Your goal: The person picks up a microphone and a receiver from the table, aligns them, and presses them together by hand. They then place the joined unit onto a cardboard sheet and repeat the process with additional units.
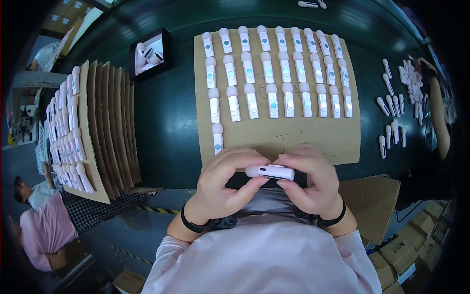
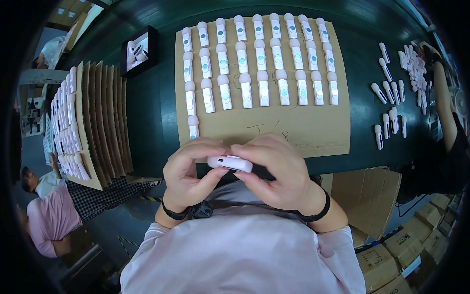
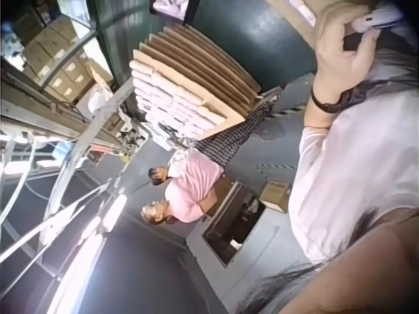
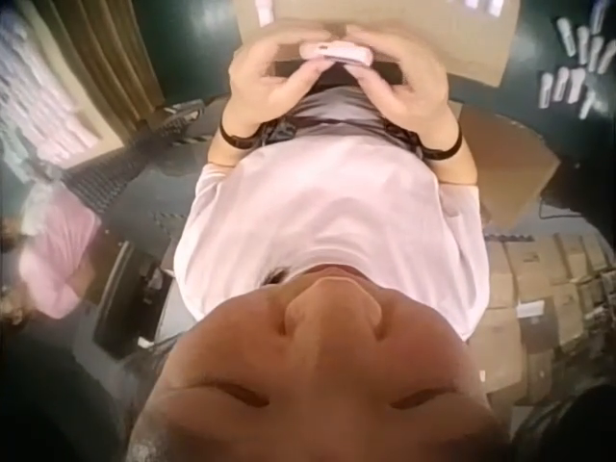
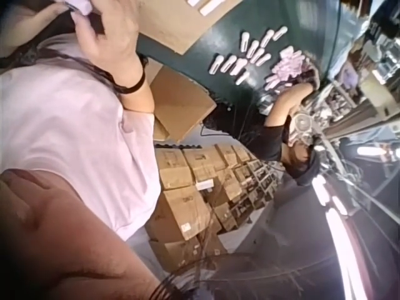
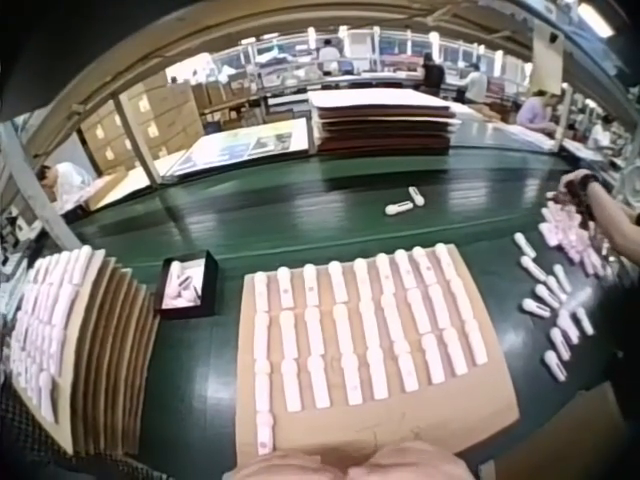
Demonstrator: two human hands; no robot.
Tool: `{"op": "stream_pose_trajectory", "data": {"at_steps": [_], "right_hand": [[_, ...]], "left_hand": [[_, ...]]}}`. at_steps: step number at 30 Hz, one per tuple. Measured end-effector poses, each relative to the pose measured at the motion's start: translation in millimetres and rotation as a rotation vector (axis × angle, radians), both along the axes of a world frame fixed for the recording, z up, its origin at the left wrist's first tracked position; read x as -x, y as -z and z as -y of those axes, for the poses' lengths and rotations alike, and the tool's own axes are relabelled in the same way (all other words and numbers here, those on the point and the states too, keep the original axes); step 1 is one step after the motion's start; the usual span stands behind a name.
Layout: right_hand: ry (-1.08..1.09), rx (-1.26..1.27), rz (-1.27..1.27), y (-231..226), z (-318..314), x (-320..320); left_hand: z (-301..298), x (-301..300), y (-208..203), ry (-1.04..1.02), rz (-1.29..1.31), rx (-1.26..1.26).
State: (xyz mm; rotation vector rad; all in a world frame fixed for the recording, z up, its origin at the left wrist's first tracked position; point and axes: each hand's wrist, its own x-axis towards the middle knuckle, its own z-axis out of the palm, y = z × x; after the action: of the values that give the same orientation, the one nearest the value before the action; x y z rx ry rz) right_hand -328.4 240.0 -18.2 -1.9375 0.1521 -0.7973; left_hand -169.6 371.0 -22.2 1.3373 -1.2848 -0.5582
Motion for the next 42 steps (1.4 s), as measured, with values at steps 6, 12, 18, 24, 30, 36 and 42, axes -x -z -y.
{"op": "stream_pose_trajectory", "data": {"at_steps": [6, 12, 18, 24, 30, 36, 42], "right_hand": [[-0.037, 0.021, 0.028, -1, -1, -6], [-0.022, 0.083, -0.029, 4, -7, -17], [0.054, 0.32, -0.116, 24, -10, -29], [-0.033, 0.589, -0.313, 33, -21, -32], [0.008, 0.574, -0.332, 33, -22, -39], [0.037, 0.544, -0.336, 27, -22, -37], [0.048, 0.499, -0.34, -11, 13, -12]], "left_hand": [[0, 2, 8, -0.026, 0.004, -0.003], [-15, -10, 8, -0.131, 0.157, -0.028], [-32, -29, 24, -0.391, 0.236, -0.044], [-36, -44, 34, -0.529, 0.324, -0.093], [-38, -51, 33, -0.547, 0.3, -0.087], [-32, -60, 13, -0.502, 0.307, -0.04], [-5, -89, -30, -0.419, 0.396, 0.05]]}}
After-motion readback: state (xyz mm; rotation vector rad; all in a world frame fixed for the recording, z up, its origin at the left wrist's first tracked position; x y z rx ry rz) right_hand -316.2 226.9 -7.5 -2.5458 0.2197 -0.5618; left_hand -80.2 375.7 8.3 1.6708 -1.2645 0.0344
